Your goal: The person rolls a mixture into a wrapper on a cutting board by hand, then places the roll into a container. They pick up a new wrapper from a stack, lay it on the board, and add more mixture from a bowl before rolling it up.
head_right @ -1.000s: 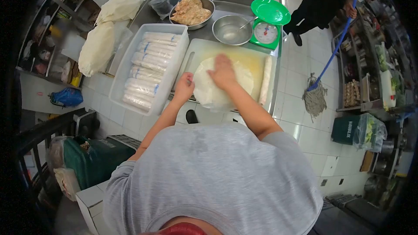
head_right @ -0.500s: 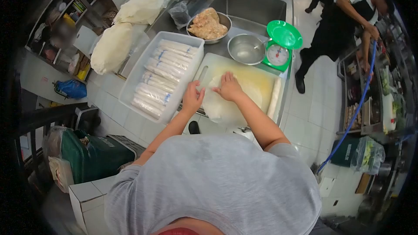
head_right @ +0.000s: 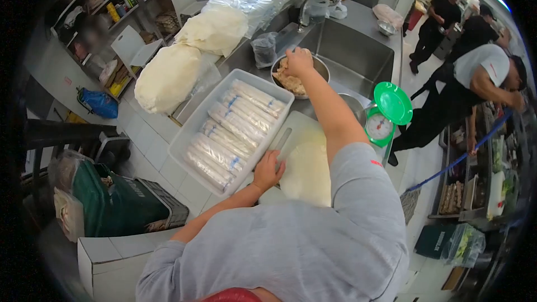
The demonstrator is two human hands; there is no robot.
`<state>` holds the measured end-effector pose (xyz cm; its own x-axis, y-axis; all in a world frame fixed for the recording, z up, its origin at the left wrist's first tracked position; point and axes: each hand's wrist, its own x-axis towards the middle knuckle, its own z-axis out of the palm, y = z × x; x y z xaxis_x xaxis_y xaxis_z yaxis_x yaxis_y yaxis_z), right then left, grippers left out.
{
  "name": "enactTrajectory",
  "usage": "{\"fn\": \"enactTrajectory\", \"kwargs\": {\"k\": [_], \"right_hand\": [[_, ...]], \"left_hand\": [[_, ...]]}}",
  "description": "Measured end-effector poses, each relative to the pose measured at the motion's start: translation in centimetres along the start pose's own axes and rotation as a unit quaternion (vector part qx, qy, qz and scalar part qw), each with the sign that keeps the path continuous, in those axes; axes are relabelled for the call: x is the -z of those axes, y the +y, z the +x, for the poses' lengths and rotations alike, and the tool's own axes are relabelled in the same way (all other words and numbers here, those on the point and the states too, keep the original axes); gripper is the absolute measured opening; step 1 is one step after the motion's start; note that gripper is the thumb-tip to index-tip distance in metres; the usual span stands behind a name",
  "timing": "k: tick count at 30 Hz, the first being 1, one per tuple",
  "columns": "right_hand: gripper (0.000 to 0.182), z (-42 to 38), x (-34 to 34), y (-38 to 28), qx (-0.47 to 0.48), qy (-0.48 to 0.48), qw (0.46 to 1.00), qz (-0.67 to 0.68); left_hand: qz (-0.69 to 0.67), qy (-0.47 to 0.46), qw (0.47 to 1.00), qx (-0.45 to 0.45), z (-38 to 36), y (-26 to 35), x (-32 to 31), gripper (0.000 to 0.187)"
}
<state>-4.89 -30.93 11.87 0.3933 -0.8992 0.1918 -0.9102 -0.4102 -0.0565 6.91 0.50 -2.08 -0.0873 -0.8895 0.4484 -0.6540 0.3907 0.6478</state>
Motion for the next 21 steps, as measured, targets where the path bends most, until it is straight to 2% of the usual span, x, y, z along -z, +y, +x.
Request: {"fn": "enactTrajectory", "kwargs": {"k": [2,5,8,11,14,17,21], "right_hand": [[0.073,1.3,-1.4,-0.1,0.003,-0.079,0.996,-0.051],[0.067,0.9,-1.0,-1.5,-0.021,-0.085,0.996,-0.03],[0.054,1.4,-3.5,0.1,0.03,-0.02,0.999,-0.007],[0.036,1.0,-3.6,0.1,0.069,0.003,0.998,-0.011],[0.028,2.0,-8.3,1.6,0.093,0.108,0.99,-0.003],[0.024,1.3,-7.1,1.5,0.021,0.106,0.991,0.082],[0.023,1.3,-6.7,3.0,-0.065,0.177,0.943,0.275]], "left_hand": [[0.002,-0.001,1.0,-0.003,0.1,0.2,0.2,0.035],[-0.009,0.01,1.0,-0.014,0.2,0.1,0.4,0.035],[0.002,0.023,0.999,-0.025,0.1,0.2,0.4,0.034],[0.013,0.027,0.999,-0.036,0.3,0.3,0.5,0.033],[0.019,0.03,0.998,-0.046,0.4,0.5,0.8,0.031],[0.031,0.03,0.998,-0.05,0.3,0.6,0.7,0.03],[0.042,0.025,0.998,-0.045,0.1,0.2,0.3,0.029]]}}
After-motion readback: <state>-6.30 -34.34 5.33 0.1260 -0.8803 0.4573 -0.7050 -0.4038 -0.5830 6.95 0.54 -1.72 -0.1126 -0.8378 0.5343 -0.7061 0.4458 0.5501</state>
